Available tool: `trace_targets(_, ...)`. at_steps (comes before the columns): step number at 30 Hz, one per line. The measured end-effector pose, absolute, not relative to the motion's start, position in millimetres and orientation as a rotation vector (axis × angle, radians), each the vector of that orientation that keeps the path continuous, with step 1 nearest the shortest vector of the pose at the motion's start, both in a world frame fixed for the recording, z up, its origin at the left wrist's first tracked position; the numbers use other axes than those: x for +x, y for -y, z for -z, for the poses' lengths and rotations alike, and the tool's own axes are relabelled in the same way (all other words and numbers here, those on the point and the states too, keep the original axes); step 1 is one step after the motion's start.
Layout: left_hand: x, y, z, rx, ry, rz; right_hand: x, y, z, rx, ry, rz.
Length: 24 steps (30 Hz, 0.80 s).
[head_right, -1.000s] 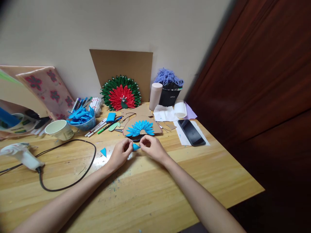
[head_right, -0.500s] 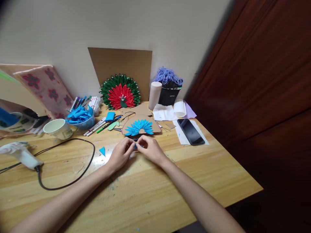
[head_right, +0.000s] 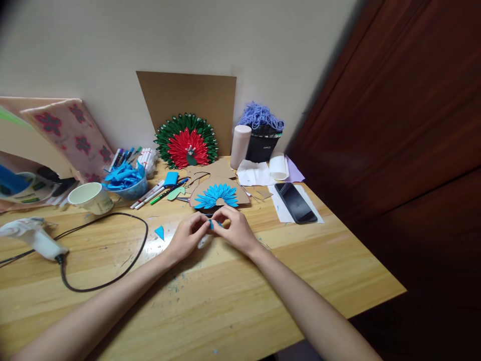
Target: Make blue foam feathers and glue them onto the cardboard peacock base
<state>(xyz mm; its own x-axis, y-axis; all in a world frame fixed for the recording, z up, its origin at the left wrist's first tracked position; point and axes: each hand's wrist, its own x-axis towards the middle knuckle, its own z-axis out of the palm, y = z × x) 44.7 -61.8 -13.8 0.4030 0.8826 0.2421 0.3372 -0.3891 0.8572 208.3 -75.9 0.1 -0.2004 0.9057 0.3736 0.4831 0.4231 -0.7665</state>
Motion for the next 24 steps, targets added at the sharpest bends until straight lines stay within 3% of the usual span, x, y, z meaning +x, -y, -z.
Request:
trace_targets(17,40.9,56.2,18.0,1.502,-0.862,-0.909,209.8,76.9,5.0,-1.083,2.214,-0.12)
trace_targets(24,41.7,56.7,19.5,1.472,-0.899,-0.95,208.1,78.3,-0.3,-1.104,2.112,-0.246)
